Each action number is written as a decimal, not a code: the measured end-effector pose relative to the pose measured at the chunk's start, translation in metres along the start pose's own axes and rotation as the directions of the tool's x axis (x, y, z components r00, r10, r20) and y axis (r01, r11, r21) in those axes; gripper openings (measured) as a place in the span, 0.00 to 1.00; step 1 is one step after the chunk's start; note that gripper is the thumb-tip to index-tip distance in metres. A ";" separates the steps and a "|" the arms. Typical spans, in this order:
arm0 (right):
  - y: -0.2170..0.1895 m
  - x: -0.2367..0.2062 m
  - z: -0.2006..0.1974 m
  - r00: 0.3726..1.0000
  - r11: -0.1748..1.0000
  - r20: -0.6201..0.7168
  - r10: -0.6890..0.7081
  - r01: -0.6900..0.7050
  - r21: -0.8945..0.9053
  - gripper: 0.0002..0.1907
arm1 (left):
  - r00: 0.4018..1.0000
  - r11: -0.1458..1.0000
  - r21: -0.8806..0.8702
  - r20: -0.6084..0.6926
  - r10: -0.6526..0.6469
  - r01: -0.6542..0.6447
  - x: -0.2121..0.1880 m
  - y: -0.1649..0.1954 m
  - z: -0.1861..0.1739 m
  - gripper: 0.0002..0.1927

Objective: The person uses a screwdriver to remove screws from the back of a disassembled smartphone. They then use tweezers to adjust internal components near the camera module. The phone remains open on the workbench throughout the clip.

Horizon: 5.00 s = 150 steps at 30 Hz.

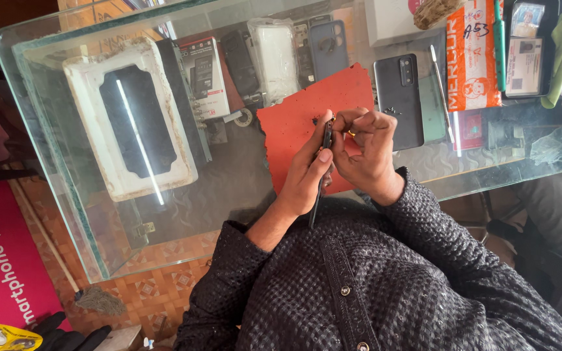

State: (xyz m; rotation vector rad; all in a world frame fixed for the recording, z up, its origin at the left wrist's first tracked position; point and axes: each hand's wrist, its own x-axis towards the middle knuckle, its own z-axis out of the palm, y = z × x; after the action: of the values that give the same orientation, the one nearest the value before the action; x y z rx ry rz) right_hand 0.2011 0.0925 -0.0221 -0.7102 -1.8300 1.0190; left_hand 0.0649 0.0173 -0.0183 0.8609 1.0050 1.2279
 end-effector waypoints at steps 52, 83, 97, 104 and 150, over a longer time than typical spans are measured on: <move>-0.040 0.020 -0.062 0.956 0.800 0.250 0.156 0.026 -0.600 0.15 | 0.974 0.921 0.340 -0.179 -0.135 0.190 0.015 0.011 -0.061 0.23; 0.002 0.016 -0.001 0.989 0.990 0.092 -0.113 0.120 -0.071 0.32 | 0.967 0.757 0.625 -0.253 -0.035 0.191 0.032 0.022 -0.041 0.16; -0.001 0.019 -0.002 0.983 0.983 0.108 -0.146 0.157 -0.097 0.33 | 0.966 0.745 0.635 -0.252 -0.051 0.205 0.032 0.024 -0.041 0.15; -0.005 0.028 -0.004 0.960 0.967 0.167 -0.224 0.240 -0.085 0.33 | 0.967 0.751 0.636 -0.254 -0.016 0.179 0.031 0.023 -0.041 0.14; 0.034 -0.018 -0.145 0.953 0.270 -0.119 0.280 -0.197 -0.942 0.09 | 0.996 0.700 -0.709 -0.076 0.049 -0.088 0.017 0.020 -0.048 0.34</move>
State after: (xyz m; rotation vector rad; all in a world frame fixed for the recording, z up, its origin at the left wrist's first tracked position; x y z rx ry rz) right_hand 0.3411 0.1461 -0.0216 -1.7345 -2.3717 -0.0815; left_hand 0.0136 0.0370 -0.0179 0.2432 0.4452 1.5533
